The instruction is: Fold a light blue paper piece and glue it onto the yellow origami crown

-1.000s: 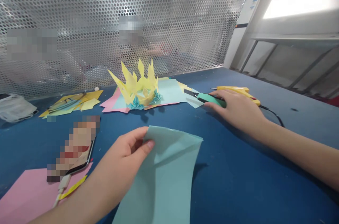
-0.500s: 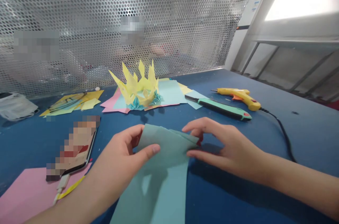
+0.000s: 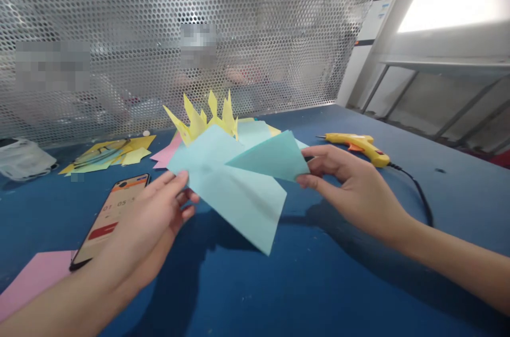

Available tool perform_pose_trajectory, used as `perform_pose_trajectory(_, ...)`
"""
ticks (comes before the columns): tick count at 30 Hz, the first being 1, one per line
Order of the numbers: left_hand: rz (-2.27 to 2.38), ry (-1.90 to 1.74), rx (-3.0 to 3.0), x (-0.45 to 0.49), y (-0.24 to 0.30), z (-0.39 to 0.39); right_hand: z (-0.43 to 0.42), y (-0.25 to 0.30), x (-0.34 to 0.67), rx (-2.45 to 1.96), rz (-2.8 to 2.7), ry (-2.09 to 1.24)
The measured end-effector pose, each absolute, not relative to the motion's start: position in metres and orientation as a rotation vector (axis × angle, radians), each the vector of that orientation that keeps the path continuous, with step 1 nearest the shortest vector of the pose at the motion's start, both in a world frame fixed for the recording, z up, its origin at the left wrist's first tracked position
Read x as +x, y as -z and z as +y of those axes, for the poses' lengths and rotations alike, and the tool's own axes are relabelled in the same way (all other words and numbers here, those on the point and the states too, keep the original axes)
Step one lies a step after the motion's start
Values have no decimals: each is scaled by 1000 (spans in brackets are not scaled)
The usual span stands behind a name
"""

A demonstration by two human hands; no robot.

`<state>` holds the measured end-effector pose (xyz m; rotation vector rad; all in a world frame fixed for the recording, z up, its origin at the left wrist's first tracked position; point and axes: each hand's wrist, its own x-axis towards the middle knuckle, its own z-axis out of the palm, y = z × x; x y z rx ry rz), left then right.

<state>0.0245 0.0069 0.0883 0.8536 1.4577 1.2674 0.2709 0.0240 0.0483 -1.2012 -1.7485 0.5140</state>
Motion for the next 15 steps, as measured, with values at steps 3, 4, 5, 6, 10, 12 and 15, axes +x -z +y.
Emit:
perform_pose_trajectory(3,1454,-1206,703,27,-83,7,22,-50,270,-1212,-1658,-505)
perform_pose_trajectory(4,1456,-1195,659,29,-82,5,22,-50,270,-1212,-1644,-510)
perform_pose_trajectory(5,1453,-1189,622,31,-81,3,22,-50,270,-1208,-1640,-525)
perform_pose_trajectory(6,1447,-1183,593,33,-82,0,23,-50,270,-1197,-1642,-545)
perform_pose_trajectory(10,1478,-1160,419,45,-88,-15,24,-46,271,-1167,-1684,-615)
perform_pose_trajectory(12,1469,-1146,323,50,-92,-22,23,-46,271,-1178,-1716,-606)
perform_pose_trajectory(15,1384,-1099,270,55,-93,-32,22,-49,271,-1187,-1820,-534)
